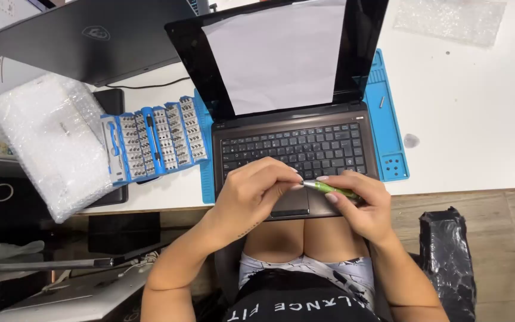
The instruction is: Removing screws from a laptop screen bezel and prying the bezel off using a screwdriver.
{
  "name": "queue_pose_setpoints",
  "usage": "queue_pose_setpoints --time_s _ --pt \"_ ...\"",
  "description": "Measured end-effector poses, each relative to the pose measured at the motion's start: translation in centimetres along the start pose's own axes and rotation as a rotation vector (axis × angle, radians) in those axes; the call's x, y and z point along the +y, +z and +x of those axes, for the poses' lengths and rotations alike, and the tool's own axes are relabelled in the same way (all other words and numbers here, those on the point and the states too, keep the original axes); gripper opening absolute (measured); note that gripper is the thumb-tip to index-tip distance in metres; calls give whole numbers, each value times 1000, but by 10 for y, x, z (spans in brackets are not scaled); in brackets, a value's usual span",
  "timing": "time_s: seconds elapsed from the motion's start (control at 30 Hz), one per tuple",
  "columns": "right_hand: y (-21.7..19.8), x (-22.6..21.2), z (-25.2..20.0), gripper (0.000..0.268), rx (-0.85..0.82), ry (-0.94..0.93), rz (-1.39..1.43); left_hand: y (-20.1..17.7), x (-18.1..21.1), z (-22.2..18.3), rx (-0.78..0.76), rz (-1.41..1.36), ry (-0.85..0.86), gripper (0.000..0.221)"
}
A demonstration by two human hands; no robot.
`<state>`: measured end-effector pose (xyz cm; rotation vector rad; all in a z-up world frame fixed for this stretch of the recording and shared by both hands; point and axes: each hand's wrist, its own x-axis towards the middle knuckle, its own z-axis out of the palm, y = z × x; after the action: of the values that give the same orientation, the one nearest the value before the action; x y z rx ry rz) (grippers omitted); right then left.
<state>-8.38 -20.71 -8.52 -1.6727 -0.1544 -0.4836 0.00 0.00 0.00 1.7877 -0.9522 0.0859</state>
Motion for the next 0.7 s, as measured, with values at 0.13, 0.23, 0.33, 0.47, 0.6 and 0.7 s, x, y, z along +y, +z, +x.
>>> queue_pose_setpoints --time_s 0.13,0.23,0.33,0.47,0.6,0.7 --pt "-2 0 -8 17 7 74 -61 6 -3 0 -15 -6 11 10" --pt "-1 7 -15 17 14 197 18 9 -9 -1 -43 -39 7 9" --pt "4 11 -19 24 18 283 96 12 -18 -2 -83 -61 -31 8" --pt "5 9 -15 25 78 333 149 23 -34 2 -95 -261 -164 10" --pt "7 28 -21 29 229 298 268 50 -59 6 -53 -599 -353 51" --pt "0 33 -7 23 380 200 250 61 -72 21 -78 -558 -294 76"
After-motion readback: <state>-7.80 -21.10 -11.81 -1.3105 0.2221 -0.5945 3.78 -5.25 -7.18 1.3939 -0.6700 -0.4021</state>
